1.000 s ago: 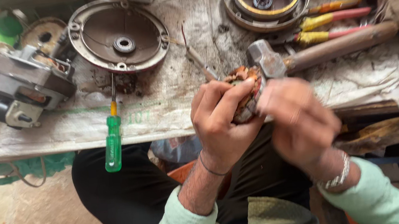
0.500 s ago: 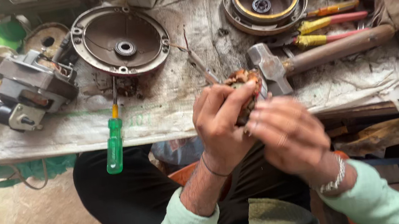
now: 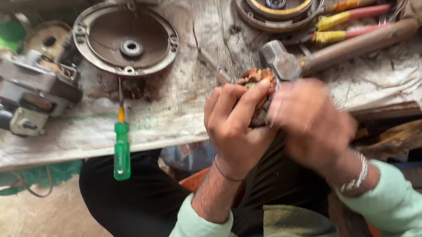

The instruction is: The person holds a small cylindrical electrical component with copper windings and repeatedly rubs its surface with a sanding block. The person rotates the component to sand different areas while seated at a cluttered workbench with tools and disassembled parts nearby.

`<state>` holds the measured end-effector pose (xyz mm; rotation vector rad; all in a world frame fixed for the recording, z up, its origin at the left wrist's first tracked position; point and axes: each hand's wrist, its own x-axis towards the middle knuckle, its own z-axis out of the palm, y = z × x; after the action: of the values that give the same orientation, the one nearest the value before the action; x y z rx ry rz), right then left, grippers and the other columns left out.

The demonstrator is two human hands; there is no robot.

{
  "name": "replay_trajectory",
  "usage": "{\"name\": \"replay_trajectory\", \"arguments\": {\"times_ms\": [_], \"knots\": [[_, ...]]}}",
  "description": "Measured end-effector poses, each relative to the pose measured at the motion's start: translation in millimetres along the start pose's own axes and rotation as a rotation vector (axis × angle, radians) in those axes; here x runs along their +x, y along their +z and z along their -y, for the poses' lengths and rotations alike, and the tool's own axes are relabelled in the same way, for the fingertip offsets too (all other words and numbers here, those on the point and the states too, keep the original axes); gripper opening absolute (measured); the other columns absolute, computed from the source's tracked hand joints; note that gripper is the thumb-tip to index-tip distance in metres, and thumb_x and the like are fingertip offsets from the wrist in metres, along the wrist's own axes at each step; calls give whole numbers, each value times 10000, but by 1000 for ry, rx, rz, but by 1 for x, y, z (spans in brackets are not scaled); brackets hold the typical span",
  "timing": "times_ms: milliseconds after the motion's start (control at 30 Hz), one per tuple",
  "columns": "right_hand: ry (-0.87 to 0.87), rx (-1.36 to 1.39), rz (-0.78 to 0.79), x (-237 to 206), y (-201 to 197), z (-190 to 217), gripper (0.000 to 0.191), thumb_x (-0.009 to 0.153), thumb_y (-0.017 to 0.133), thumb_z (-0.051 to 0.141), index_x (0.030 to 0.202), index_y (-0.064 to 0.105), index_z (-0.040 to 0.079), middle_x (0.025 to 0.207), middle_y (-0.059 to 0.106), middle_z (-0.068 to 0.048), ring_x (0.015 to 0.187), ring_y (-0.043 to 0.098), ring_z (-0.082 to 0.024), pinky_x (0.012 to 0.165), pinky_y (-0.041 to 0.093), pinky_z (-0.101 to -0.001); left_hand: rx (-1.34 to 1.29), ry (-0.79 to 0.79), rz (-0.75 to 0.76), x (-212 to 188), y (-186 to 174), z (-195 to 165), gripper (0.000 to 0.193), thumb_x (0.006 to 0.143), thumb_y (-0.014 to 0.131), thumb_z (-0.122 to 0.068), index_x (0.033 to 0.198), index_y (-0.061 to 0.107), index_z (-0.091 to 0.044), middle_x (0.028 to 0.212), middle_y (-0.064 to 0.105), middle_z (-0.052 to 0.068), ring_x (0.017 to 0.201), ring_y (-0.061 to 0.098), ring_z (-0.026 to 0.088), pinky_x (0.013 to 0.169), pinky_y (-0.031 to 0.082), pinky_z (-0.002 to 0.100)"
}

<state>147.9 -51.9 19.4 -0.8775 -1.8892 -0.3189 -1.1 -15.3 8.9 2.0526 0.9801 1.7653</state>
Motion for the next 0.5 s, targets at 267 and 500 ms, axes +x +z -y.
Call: {"name": "replay_trajectory", "arguments": {"times_ms": [267,500], "knots": [[111,-26,-46,8,0,5,176,1042,627,-137,1113,720,-6,1145,721,-140,1076,740,-302,964,625,-398,18,14,3,-2,3,1,379,815,842,-174,1171,727,-107,947,605,28,849,609,220,783,488,355],[13,-58,-10,-5,0,-4,197,978,575,-132,1064,716,-24,1069,722,-162,1076,734,-348,981,612,-488,29,5,-7,-4,2,0,354,831,833,-195,1158,725,-115,953,614,19,847,606,217,786,482,358]]}}
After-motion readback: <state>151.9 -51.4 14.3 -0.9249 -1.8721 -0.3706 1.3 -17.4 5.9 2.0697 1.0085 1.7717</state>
